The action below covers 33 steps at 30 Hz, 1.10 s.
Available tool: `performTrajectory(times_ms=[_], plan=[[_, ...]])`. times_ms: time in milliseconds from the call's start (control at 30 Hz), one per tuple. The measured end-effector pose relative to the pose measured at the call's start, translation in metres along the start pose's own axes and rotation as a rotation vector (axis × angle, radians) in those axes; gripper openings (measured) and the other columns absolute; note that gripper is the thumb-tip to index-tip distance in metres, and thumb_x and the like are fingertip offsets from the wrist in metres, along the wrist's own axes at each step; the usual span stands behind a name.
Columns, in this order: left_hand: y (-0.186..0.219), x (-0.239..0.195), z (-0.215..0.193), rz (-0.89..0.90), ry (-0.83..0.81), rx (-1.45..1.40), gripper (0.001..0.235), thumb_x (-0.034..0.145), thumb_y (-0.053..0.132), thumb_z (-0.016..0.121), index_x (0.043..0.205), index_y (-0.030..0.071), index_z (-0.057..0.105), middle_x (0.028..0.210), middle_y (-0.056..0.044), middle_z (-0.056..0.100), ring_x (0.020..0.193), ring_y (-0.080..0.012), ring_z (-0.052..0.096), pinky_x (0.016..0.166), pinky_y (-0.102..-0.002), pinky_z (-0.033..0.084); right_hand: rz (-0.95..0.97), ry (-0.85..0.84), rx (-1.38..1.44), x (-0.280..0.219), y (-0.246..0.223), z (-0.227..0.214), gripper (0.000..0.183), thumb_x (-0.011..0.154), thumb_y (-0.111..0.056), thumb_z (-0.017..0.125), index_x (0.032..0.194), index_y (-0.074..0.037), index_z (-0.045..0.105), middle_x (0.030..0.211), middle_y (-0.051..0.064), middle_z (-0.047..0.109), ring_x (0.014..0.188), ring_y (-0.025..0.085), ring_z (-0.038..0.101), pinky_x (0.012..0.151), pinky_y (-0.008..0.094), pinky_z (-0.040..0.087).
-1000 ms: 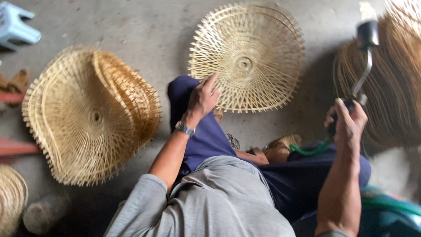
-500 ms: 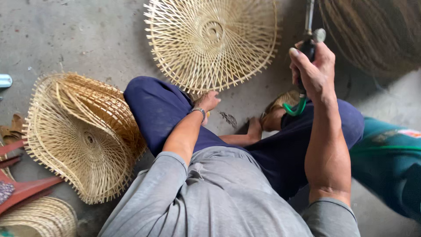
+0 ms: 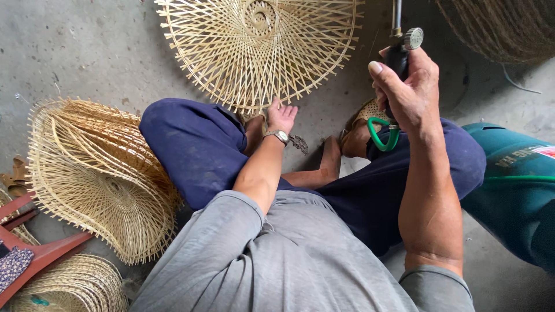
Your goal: The person uses a blowtorch to heat a woven bamboo basket, moving the flame along the rim and body of the basket. The person rotates the basket to apply heat evenly and then places it on a stack of similar baskets.
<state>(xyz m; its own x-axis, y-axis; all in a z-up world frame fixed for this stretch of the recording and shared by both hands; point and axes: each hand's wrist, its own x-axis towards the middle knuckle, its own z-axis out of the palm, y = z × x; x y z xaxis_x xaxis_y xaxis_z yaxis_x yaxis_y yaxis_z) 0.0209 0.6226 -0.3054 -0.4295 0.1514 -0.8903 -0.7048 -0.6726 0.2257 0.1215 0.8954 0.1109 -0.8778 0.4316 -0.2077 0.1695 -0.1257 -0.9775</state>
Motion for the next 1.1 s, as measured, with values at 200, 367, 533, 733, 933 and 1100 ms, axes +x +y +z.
performTrajectory(times_ms=[200, 367, 533, 733, 933, 1100], plan=[[0.016, 0.012, 0.016, 0.068, -0.017, -0.261, 0.039, 0.096, 0.040, 0.069, 0.121, 0.014, 0.053, 0.121, -0.005, 0.052, 0.113, -0.0233, 0.054, 0.104, -0.048, 0.048, -0.034, -0.033, -0.025, 0.003, -0.002, 0.001, 0.023, 0.103, -0.014, 0.074, 0.115, -0.004, 0.057, 0.079, 0.001, 0.060, 0.060, 0.007, 0.056, 0.051, 0.024, 0.045], [0.040, 0.001, 0.037, 0.095, 0.042, -0.143, 0.027, 0.096, 0.036, 0.067, 0.109, 0.013, 0.059, 0.104, -0.003, 0.058, 0.096, -0.0198, 0.057, 0.103, -0.047, 0.049, 0.013, -0.047, -0.077, 0.003, -0.001, 0.004, 0.023, 0.099, -0.018, 0.075, 0.105, -0.006, 0.056, 0.070, -0.001, 0.058, 0.053, 0.006, 0.054, 0.046, 0.023, 0.043], [0.069, -0.004, 0.060, 0.103, -0.036, -0.141, 0.023, 0.097, 0.034, 0.067, 0.099, 0.011, 0.063, 0.090, -0.002, 0.063, 0.083, -0.0191, 0.060, 0.101, -0.048, 0.051, 0.027, -0.058, -0.120, -0.001, -0.007, 0.006, 0.022, 0.096, -0.021, 0.075, 0.102, -0.007, 0.059, 0.069, -0.004, 0.059, 0.053, 0.005, 0.054, 0.046, 0.023, 0.044], [0.096, -0.013, 0.082, 0.289, 0.011, 0.095, 0.018, 0.090, 0.011, 0.051, 0.103, 0.011, 0.063, 0.095, -0.004, 0.067, 0.089, -0.0214, 0.063, 0.096, -0.051, 0.050, 0.021, -0.039, -0.078, -0.007, -0.011, 0.003, 0.021, 0.095, -0.021, 0.075, 0.102, -0.007, 0.060, 0.066, -0.003, 0.056, 0.050, 0.006, 0.051, 0.044, 0.024, 0.042], [0.122, -0.052, 0.059, 0.464, -0.165, 0.032, 0.011, 0.092, 0.008, 0.060, 0.102, 0.009, 0.063, 0.095, -0.006, 0.069, 0.090, -0.0219, 0.066, 0.097, -0.045, 0.055, -0.044, -0.044, -0.005, -0.014, -0.005, -0.006, 0.020, 0.098, -0.019, 0.074, 0.102, -0.008, 0.058, 0.069, -0.003, 0.057, 0.052, 0.006, 0.053, 0.045, 0.024, 0.043], [0.157, -0.116, 0.067, 0.461, -0.199, -0.048, 0.016, 0.092, 0.020, 0.066, 0.103, 0.008, 0.067, 0.091, -0.005, 0.071, 0.083, -0.0201, 0.067, 0.079, -0.038, 0.058, -0.015, -0.045, -0.095, -0.017, -0.011, -0.003, 0.023, 0.099, -0.018, 0.074, 0.097, -0.006, 0.054, 0.068, -0.001, 0.057, 0.051, 0.007, 0.053, 0.044, 0.024, 0.042]])
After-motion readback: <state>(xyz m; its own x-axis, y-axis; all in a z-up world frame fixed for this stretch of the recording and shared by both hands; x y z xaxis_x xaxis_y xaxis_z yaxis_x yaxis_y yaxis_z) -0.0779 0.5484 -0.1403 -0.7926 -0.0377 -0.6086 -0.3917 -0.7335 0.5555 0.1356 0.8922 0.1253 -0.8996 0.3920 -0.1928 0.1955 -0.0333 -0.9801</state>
